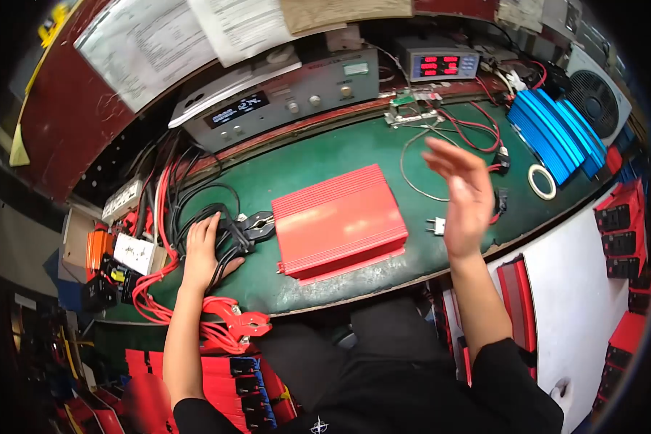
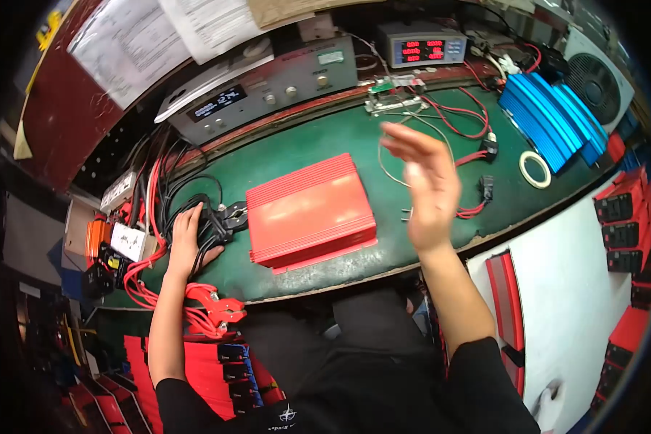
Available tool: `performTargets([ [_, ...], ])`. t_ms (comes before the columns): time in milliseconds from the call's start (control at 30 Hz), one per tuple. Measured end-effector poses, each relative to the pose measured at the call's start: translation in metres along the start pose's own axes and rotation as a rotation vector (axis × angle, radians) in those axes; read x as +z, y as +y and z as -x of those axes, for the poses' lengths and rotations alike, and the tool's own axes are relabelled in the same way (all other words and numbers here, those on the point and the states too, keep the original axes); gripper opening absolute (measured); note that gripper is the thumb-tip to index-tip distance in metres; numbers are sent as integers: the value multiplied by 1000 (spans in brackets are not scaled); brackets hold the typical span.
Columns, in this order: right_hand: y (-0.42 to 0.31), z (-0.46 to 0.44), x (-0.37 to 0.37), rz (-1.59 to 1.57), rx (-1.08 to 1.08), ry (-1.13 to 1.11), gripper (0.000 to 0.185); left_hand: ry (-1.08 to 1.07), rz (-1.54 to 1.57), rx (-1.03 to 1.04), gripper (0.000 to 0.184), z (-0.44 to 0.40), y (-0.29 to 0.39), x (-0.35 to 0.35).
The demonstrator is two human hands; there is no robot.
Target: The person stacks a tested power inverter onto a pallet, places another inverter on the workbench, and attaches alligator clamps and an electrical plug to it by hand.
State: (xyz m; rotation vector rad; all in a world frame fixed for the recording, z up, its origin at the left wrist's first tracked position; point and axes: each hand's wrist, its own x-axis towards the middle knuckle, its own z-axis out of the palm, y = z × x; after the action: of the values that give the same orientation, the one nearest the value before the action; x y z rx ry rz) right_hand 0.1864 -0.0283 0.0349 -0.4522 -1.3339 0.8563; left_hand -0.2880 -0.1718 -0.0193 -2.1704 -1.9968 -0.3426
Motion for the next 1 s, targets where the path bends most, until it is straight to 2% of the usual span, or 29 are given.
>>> performTargets([
  [67,3,32,-27,28,57,107,36,5,48,3,116,-1,0,-1],
  [133,7,65,-41,87,280,-3,32,-8,38,-11,115,-1,3,-3],
  [200,11,88,-38,96,530,-113,39,-22,47,-22,114,-1,5,-4],
  [267,12,91,-34,335,397,-253,50,-30,41,-15,115,-1,3,-2],
  [300,15,90,-34,311,376,-288,55,-30,36,-16,116,-1,3,-2],
  [400,22,87,-20,134,537,-196,54,-39,45,-9,118,-1,2,-2],
  [533,15,89,-25,362,447,-331,56,-58,58,-18,120,-3,5,-5],
  [667,15,90,-19,234,441,-156,50,-51,48,-1,121,-3,4,-4],
  [767,16,91,-21,251,449,-165,50,-49,45,14,121,-4,4,-3],
  [867,22,94,-23,293,356,-163,48,-62,62,0,121,-5,5,-5],
  [1000,20,92,-23,302,393,-157,45,-60,58,-6,120,-5,5,-4],
])
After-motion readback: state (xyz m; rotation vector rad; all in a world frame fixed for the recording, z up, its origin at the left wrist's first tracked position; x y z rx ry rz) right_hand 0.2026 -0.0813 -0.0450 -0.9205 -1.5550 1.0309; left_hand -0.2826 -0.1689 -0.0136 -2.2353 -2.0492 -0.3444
